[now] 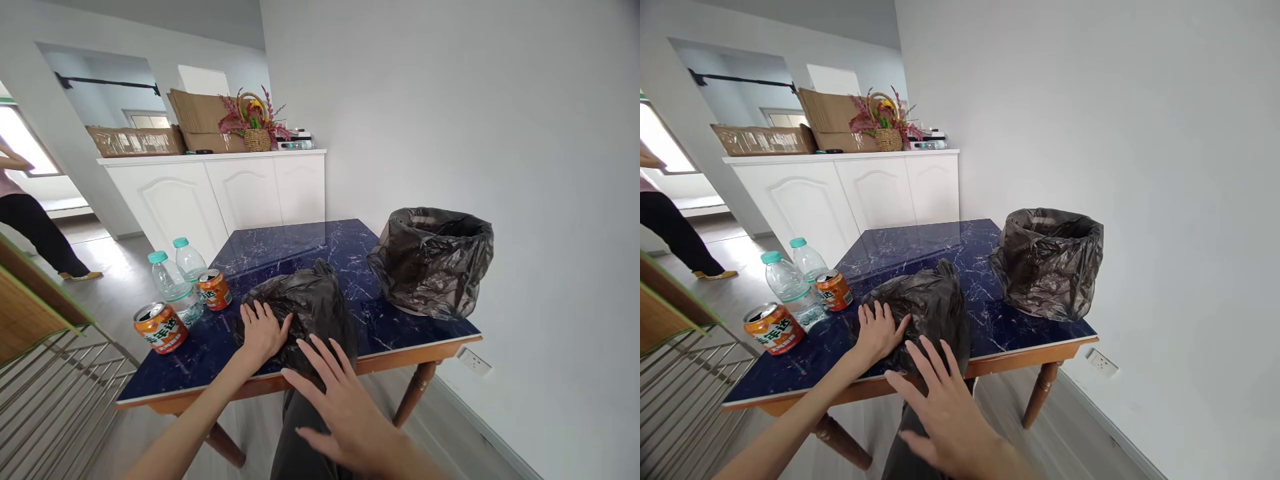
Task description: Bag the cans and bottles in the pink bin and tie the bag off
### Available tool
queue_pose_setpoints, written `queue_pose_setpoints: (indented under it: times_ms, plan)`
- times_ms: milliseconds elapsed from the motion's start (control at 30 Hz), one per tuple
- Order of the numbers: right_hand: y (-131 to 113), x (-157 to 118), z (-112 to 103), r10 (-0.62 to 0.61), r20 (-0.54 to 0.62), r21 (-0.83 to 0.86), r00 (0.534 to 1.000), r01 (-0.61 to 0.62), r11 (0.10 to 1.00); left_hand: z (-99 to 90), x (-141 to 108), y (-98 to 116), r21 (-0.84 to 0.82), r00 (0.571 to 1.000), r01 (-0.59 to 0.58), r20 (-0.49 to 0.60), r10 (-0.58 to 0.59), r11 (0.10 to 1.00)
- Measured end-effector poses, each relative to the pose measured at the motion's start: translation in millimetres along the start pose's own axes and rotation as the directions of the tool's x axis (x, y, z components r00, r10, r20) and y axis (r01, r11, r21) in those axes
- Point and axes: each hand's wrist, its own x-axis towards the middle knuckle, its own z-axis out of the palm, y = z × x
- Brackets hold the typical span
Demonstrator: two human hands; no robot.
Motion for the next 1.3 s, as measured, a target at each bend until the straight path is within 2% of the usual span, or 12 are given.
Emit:
queue_pose_setpoints:
  times_ms: [133, 233, 300, 367, 467, 600, 733, 900, 967, 1067, 1200, 1300]
  plan:
    - [54, -25, 16, 0.062, 0.012, -0.17, 0.998, -0.059, 0.984, -11.8, -10, -21, -0.037, 0.999, -0.05, 0.012, 0.05, 0.998]
    - [91, -51, 2, 0.198, -0.016, -0.176, 0.98, -0.198, 0.964, -29.9, -23, -47, -0.076, 0.995, -0.092, 0.039, 0.095, 0.993]
    - [94, -61, -16, 0.315, -0.031, -0.106, 0.949, -0.317, 0.943, -44.9, -28, -57, -0.1, 0.993, -0.12, 0.004, 0.121, 0.988]
    - [78, -59, -35, 0.403, -0.041, 0.005, 0.914, -0.404, 0.915, -58.1, -25, -59, -0.116, 0.985, -0.154, -0.101, 0.143, 0.981]
    - [41, -35, -52, 0.355, -0.053, 0.137, 0.933, -0.346, 0.928, -63.9, -10, -52, -0.111, 0.961, -0.225, -0.19, 0.201, 0.968]
    - [21, 17, -40, 0.195, 0.034, 0.177, 0.98, -0.198, 0.964, -38.6, 10, -41, -0.087, 0.966, -0.256, 0.012, 0.258, 0.963]
    - [41, 75, -4, 0.219, 0.198, 0.208, 0.955, -0.259, 0.943, -4.6, 5, -18, -0.097, 0.934, -0.339, 0.09, 0.347, 0.936]
    - [85, 131, 43, 0.092, 0.241, 0.149, 0.966, -0.13, 0.98, 8.0, -7, 10, -0.094, 0.896, -0.431, 0.072, 0.438, 0.897]
    - [109, 138, 55, 0.142, 0.306, 0.087, 0.941, -0.176, 0.98, 6.2, -8, 2, -0.085, 0.905, -0.418, 0.051, 0.423, 0.905]
    - [151, 136, 61, 0.231, 0.329, 0.029, 0.916, -0.254, 0.967, 3.0, -9, -30, -0.078, 0.929, -0.364, 0.042, 0.368, 0.928]
    - [201, 127, 50, 0.326, 0.316, -0.025, 0.891, -0.335, 0.942, 0.0, -17, -73, -0.108, 0.948, -0.3, 0.077, 0.309, 0.948]
    - [212, 120, 35, 0.409, 0.277, -0.065, 0.869, -0.408, 0.911, -8.7, -24, -84, -0.143, 0.951, -0.292, 0.061, 0.303, 0.945]
